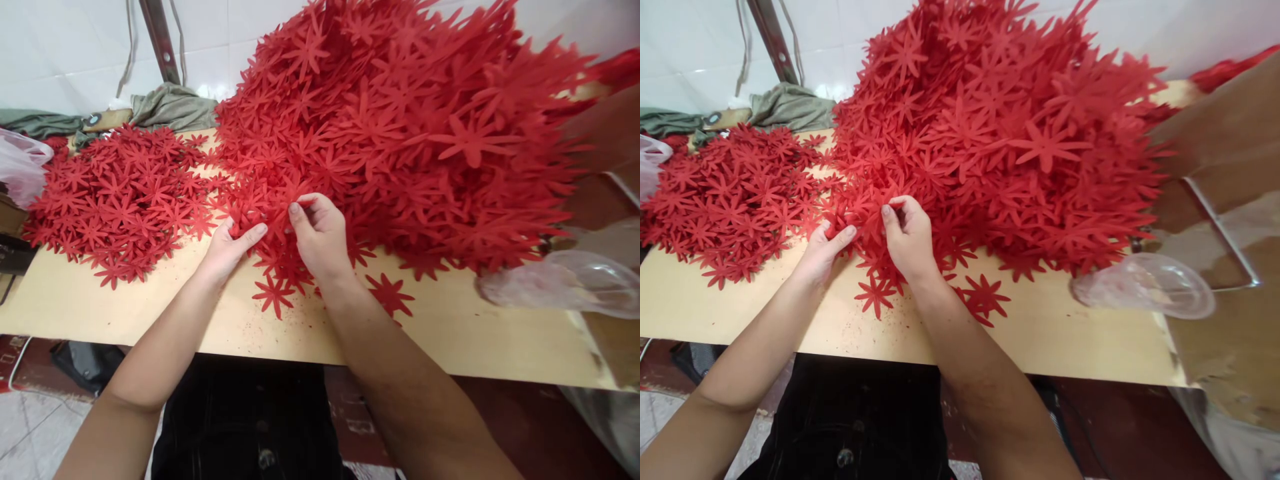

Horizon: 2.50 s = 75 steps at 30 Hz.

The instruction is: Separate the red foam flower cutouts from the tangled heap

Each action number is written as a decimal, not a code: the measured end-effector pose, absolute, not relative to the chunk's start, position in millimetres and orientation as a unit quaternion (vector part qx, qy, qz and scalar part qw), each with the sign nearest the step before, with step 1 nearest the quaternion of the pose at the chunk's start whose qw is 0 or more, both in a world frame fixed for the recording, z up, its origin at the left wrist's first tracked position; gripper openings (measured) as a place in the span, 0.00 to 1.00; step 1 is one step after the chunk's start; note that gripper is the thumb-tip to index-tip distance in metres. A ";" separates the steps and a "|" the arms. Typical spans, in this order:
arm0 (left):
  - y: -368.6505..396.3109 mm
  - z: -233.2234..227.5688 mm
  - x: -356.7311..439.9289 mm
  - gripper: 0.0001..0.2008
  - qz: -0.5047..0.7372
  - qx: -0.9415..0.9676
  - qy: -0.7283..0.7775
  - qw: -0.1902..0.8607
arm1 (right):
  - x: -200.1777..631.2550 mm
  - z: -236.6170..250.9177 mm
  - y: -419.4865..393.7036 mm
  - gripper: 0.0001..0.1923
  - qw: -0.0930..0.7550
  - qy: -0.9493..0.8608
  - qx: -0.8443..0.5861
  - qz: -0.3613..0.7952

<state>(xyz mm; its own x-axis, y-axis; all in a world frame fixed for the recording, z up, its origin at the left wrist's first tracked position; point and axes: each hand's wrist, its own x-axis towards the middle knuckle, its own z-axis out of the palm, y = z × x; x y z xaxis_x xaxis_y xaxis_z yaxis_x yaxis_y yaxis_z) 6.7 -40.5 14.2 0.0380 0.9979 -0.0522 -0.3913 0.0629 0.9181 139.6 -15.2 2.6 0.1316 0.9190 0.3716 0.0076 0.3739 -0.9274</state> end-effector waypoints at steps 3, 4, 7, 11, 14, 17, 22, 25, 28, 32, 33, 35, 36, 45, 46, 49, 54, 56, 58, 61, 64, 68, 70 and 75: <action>-40.8 15.1 7.3 0.23 0.563 0.385 0.410 0.606 | 134.7 3.1 -19.1 0.18 0.615 -0.547 -0.414 0.389; -40.6 14.7 7.3 0.22 0.562 0.381 0.422 0.601 | 134.0 3.8 -20.2 0.17 0.611 -0.550 -0.413 0.392; -39.3 12.6 6.7 0.17 0.569 0.368 0.461 0.573 | 136.3 5.2 -21.0 0.15 0.604 -0.563 -0.414 0.384; -38.4 12.5 5.9 0.15 0.594 0.351 0.477 0.544 | 149.4 1.5 -12.9 0.12 0.626 -0.564 -0.433 0.319; -38.8 14.1 6.7 0.16 0.609 0.341 0.460 0.548 | 160.7 -6.0 -2.8 0.11 0.643 -0.558 -0.450 0.269; -39.0 14.4 7.0 0.16 0.603 0.341 0.459 0.556 | 168.2 -14.3 5.0 0.12 0.640 -0.565 -0.462 0.240; -39.7 14.1 6.2 0.16 0.597 0.348 0.461 0.556 | 175.3 -15.9 6.1 0.19 0.611 -0.596 -0.500 0.147; -40.3 15.4 7.3 0.16 0.592 0.351 0.452 0.568 | 173.0 -2.1 -4.0 0.26 0.582 -0.637 -0.501 0.071; -40.1 15.2 9.2 0.16 0.595 0.343 0.446 0.574 | 161.0 13.9 -19.3 0.16 0.553 -0.678 -0.478 0.077; -38.7 11.8 10.3 0.16 0.591 0.342 0.454 0.573 | 141.0 17.1 -31.4 0.12 0.512 -0.697 -0.437 0.249; -38.4 11.2 10.3 0.16 0.591 0.345 0.457 0.569 | 137.7 15.0 -31.8 0.12 0.508 -0.685 -0.427 0.301; -38.2 10.9 10.4 0.16 0.591 0.355 0.455 0.564 | 134.0 10.5 -30.2 0.12 0.514 -0.646 -0.408 0.390; -38.4 11.2 10.5 0.17 0.590 0.361 0.452 0.564 | 133.6 8.8 -28.7 0.13 0.522 -0.625 -0.399 0.421; -41.3 15.9 10.5 0.19 0.575 0.368 0.477 0.554 | 154.8 -1.7 -10.5 0.12 0.620 -0.574 -0.463 0.267; -41.3 16.0 10.2 0.19 0.574 0.366 0.478 0.555 | 158.3 -1.4 -9.7 0.15 0.627 -0.579 -0.478 0.209; -40.7 14.4 9.9 0.19 0.580 0.357 0.475 0.558 | 161.3 5.0 -14.0 0.22 0.608 -0.613 -0.500 0.067; -38.8 8.4 10.1 0.17 0.598 0.324 0.459 0.571 | 139.9 14.2 -31.6 0.15 0.536 -0.712 -0.420 0.174; -38.7 8.3 10.3 0.16 0.604 0.321 0.450 0.574 | 132.3 13.1 -34.5 0.10 0.518 -0.714 -0.402 0.246; -39.1 10.1 10.1 0.14 0.602 0.318 0.441 0.585 | 130.8 10.9 -33.3 0.05 0.523 -0.692 -0.416 0.272; -39.2 13.6 8.3 0.12 0.587 0.308 0.433 0.611 | 140.1 7.8 -25.5 0.04 0.565 -0.648 -0.451 0.238; -38.2 14.6 5.7 0.09 0.576 0.301 0.431 0.627 | 155.2 6.0 -16.3 0.09 0.578 -0.644 -0.487 0.116; -37.3 11.5 5.8 0.09 0.580 0.311 0.412 0.631 | 161.7 9.4 -15.7 0.18 0.539 -0.664 -0.518 -0.016; -37.7 9.9 7.3 0.10 0.584 0.318 0.407 0.626 | 155.2 12.9 -21.2 0.15 0.525 -0.684 -0.506 -0.003; -38.1 8.6 8.5 0.14 0.610 0.316 0.415 0.597 | 133.6 13.6 -33.2 0.09 0.505 -0.741 -0.418 0.143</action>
<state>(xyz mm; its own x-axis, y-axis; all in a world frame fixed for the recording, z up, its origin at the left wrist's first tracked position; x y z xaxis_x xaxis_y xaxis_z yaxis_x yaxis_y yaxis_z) 8.5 -38.1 8.6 -0.0870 0.9901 -0.1104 -0.4665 0.0574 0.8827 133.6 -33.2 13.6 -0.1400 0.7646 0.6291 0.4752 0.6093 -0.6348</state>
